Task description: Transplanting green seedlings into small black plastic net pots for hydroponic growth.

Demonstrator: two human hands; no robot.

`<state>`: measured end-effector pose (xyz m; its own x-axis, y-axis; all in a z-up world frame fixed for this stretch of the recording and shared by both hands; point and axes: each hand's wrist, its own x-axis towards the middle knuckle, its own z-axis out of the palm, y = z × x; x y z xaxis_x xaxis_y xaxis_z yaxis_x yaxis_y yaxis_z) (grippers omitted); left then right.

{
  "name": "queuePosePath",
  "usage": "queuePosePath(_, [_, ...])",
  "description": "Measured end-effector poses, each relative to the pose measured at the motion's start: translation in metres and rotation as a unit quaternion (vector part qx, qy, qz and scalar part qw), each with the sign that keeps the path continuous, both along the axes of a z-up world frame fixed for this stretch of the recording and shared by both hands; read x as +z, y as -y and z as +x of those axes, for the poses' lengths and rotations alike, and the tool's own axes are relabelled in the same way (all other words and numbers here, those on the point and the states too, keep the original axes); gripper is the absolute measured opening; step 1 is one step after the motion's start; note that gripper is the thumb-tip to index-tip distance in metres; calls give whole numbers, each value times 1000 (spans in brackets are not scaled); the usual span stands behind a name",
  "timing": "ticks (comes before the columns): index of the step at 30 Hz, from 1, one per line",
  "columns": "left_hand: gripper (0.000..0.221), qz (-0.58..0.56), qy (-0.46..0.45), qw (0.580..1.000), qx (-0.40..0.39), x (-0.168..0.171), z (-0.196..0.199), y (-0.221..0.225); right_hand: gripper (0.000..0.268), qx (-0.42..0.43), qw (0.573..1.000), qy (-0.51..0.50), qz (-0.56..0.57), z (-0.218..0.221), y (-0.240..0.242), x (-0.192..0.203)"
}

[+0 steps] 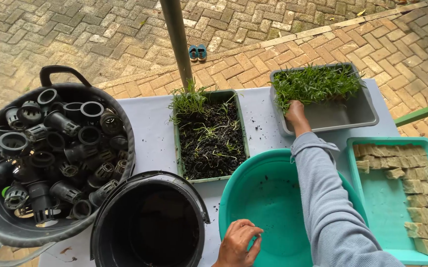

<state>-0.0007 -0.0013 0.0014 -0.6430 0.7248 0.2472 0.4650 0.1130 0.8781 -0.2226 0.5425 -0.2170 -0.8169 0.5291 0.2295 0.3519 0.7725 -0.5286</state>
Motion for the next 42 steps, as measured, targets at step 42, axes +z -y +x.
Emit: queuePosePath(42, [9, 50, -116, 966, 228, 111, -79, 121, 34, -110, 918, -15, -382, 311, 12, 190])
